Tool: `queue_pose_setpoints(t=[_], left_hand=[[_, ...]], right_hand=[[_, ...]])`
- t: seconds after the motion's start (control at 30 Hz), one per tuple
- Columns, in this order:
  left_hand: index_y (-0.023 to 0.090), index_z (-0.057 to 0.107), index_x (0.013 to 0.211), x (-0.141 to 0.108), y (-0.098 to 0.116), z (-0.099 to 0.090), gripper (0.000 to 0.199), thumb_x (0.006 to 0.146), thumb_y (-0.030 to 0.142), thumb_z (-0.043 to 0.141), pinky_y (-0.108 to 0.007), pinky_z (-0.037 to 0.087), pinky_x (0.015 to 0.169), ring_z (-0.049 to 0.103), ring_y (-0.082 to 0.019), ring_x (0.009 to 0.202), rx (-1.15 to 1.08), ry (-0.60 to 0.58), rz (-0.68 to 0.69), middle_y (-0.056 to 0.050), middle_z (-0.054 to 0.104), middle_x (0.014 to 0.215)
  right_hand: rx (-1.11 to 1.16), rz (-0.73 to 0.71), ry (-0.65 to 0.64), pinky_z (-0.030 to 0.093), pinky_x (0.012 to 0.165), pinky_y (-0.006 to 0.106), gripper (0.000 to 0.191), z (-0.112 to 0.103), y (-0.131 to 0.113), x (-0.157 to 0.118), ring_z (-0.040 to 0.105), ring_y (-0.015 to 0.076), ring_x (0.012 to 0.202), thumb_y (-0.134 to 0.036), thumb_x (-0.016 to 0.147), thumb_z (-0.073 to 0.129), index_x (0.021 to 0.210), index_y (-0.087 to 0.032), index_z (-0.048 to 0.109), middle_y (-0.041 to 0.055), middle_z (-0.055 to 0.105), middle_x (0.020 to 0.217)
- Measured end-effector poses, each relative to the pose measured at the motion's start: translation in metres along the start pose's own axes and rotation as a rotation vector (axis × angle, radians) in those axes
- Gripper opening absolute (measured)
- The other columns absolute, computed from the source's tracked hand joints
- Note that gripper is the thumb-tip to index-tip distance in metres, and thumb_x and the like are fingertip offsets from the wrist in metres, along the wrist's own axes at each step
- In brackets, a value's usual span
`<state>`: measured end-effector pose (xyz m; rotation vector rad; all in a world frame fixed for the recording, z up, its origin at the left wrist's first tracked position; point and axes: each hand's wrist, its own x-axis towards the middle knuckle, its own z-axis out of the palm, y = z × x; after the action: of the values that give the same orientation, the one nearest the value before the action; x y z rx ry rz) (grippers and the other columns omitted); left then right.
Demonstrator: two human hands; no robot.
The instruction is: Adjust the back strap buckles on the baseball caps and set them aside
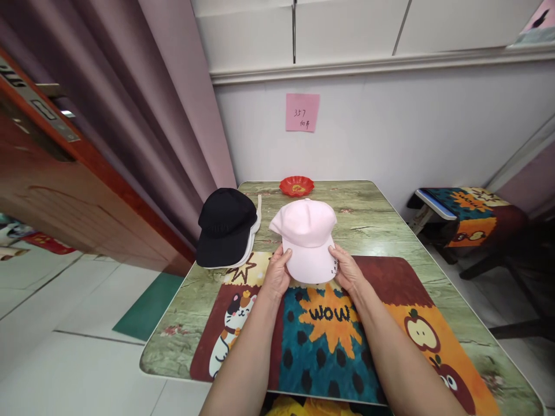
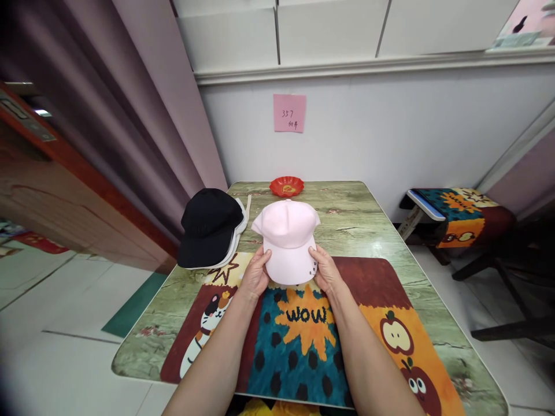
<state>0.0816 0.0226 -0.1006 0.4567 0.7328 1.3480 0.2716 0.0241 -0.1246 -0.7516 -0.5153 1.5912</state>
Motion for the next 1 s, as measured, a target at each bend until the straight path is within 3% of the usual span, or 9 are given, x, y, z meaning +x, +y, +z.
queue_pose_setpoints(t=[0.1,0.2,0.3,0.43,0.6,0.77,0.9,1.0], left_hand=[[0.014,0.072,0.111,0.0,-0.001,-0.001,0.037,0.076,0.022,0.081,-0.04,0.051,0.106,0.072,-0.026,0.105,-0.031,0.053,-0.009,-0.011,0.077,0.11],[0.011,0.073,0.104,-0.001,0.0,-0.002,0.03,0.076,0.02,0.08,-0.04,0.052,0.104,0.073,-0.026,0.104,-0.034,0.015,-0.068,-0.014,0.077,0.108],[0.01,0.072,0.109,-0.002,0.0,-0.004,0.039,0.071,0.014,0.081,-0.041,0.051,0.106,0.072,-0.027,0.106,0.004,-0.076,-0.096,-0.014,0.077,0.11],[0.013,0.072,0.112,-0.002,0.0,-0.003,0.046,0.068,0.013,0.083,-0.038,0.048,0.108,0.07,-0.026,0.111,0.037,-0.1,-0.038,-0.012,0.076,0.115],[0.015,0.073,0.11,0.0,-0.002,-0.002,0.047,0.065,0.018,0.087,-0.037,0.046,0.108,0.069,-0.024,0.11,0.098,-0.057,0.051,-0.01,0.076,0.114],[0.018,0.073,0.112,0.004,-0.007,-0.007,0.05,0.065,0.024,0.09,-0.04,0.043,0.111,0.064,-0.025,0.119,0.202,0.035,0.128,-0.01,0.073,0.119],[0.017,0.073,0.112,0.004,-0.004,-0.006,0.044,0.079,0.044,0.08,-0.043,0.044,0.11,0.056,-0.03,0.13,0.19,0.078,0.111,-0.015,0.063,0.136],[0.015,0.069,0.121,0.001,0.002,-0.004,0.065,0.086,0.069,0.059,-0.046,0.051,0.102,0.055,-0.034,0.13,0.14,0.017,0.024,-0.02,0.061,0.138]], right_hand=[[0.029,-0.016,0.002,0.062,0.09,0.036,0.034,0.002,0.003,-0.002,0.077,0.0229,0.092,-0.025,0.078,0.08,0.111,-0.019,0.073,0.0062,0.08,0.106],[0.068,-0.025,0.045,0.062,0.089,0.034,0.038,0.002,0.005,-0.001,0.076,0.0204,0.097,-0.025,0.081,0.077,0.118,-0.024,0.07,0.0027,0.078,0.114],[0.058,-0.026,0.048,0.062,0.09,0.035,0.045,0.0,0.004,0.0,0.076,0.02,0.097,-0.025,0.081,0.077,0.124,-0.027,0.067,0.0001,0.078,0.115],[0.05,-0.063,0.002,0.061,0.089,0.035,0.054,0.0,0.001,-0.001,0.075,0.0207,0.097,-0.022,0.077,0.078,0.129,-0.027,0.065,0.0008,0.078,0.115],[-0.004,-0.102,-0.022,0.06,0.078,0.03,0.054,0.005,-0.007,-0.006,0.074,0.0189,0.085,-0.017,0.069,0.08,0.121,-0.026,0.068,0.0,0.079,0.108],[-0.087,-0.246,-0.007,0.053,0.095,0.032,0.045,0.006,-0.01,-0.006,0.07,0.0197,0.102,-0.023,0.069,0.084,0.113,-0.025,0.07,0.0005,0.078,0.11],[-0.24,-0.405,0.066,0.048,0.102,0.033,0.042,-0.004,-0.007,0.0,0.065,0.0214,0.113,-0.029,0.069,0.084,0.109,-0.025,0.071,0.001,0.076,0.114],[-0.352,-0.491,0.139,0.048,0.102,0.036,0.034,-0.014,-0.005,0.006,0.064,0.0235,0.112,-0.029,0.069,0.083,0.1,-0.023,0.072,0.0014,0.077,0.105]])
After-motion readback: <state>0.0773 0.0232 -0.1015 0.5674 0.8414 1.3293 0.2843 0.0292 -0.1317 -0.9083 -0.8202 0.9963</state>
